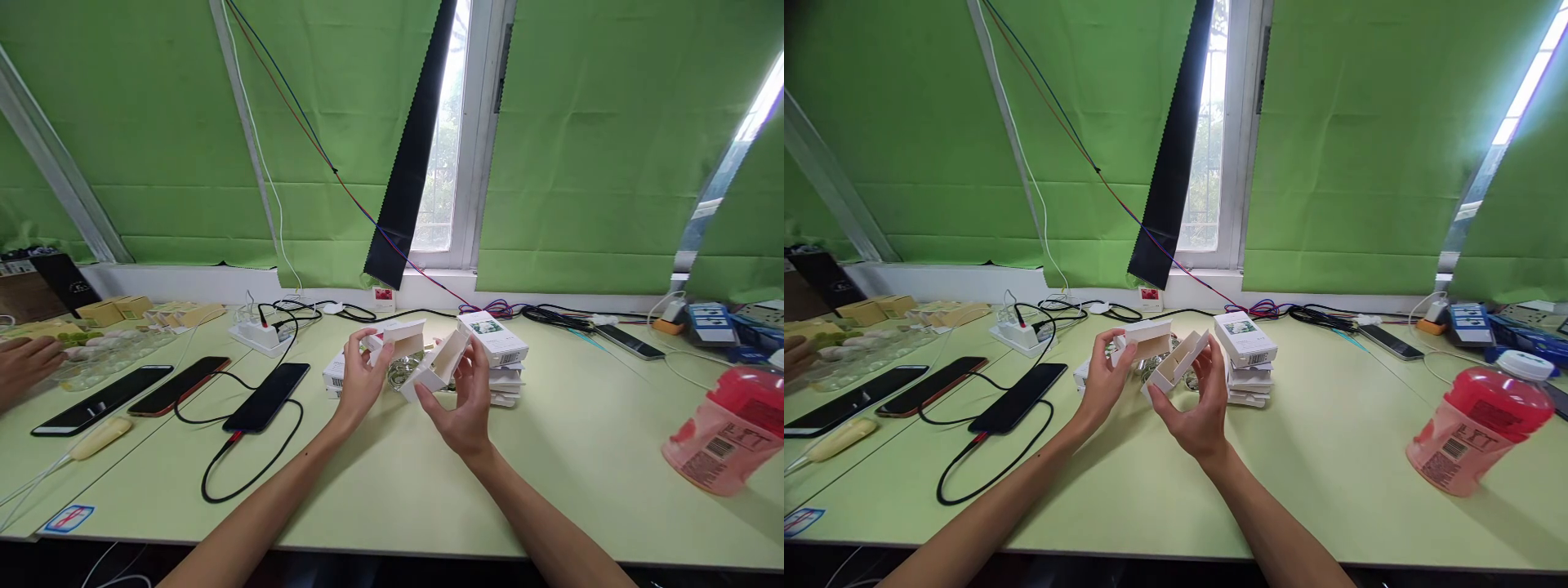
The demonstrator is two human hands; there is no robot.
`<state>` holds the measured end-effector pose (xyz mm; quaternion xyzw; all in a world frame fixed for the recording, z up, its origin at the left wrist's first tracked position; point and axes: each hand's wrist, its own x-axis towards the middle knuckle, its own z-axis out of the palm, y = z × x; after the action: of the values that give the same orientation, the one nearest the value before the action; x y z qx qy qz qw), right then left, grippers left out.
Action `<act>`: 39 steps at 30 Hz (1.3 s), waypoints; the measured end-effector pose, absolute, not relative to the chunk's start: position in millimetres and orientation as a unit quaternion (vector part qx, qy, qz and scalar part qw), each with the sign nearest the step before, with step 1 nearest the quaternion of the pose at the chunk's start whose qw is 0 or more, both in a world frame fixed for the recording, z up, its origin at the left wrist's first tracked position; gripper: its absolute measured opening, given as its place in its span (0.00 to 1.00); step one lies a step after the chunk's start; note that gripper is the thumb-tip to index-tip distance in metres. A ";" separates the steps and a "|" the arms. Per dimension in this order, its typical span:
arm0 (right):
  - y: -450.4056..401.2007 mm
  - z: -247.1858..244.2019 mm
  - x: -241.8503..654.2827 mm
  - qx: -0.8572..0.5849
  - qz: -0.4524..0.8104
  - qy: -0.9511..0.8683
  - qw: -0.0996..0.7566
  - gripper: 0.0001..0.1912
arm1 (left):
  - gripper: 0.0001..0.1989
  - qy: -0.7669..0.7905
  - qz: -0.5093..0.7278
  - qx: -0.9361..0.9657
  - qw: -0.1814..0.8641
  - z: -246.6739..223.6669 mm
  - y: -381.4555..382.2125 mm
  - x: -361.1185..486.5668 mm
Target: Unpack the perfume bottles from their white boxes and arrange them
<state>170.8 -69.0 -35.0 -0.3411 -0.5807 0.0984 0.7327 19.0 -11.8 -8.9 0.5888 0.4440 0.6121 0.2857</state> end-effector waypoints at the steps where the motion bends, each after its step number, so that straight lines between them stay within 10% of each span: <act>1: -69.5 -34.7 170.8 -0.336 0.098 -0.581 0.735 0.48 | 0.24 0.446 0.609 0.591 0.285 -8.6 -12.4 19.2; 39: -63.3 -38.2 172.0 -0.308 0.128 -0.640 0.693 0.46 | 0.22 0.431 0.597 0.607 0.300 -0.8 -22.9 24.7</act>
<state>172.0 -63.3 -38.2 -0.3080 -0.6395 0.1281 0.6926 24.7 -22.9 -0.8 0.6074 0.4306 0.5966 0.2995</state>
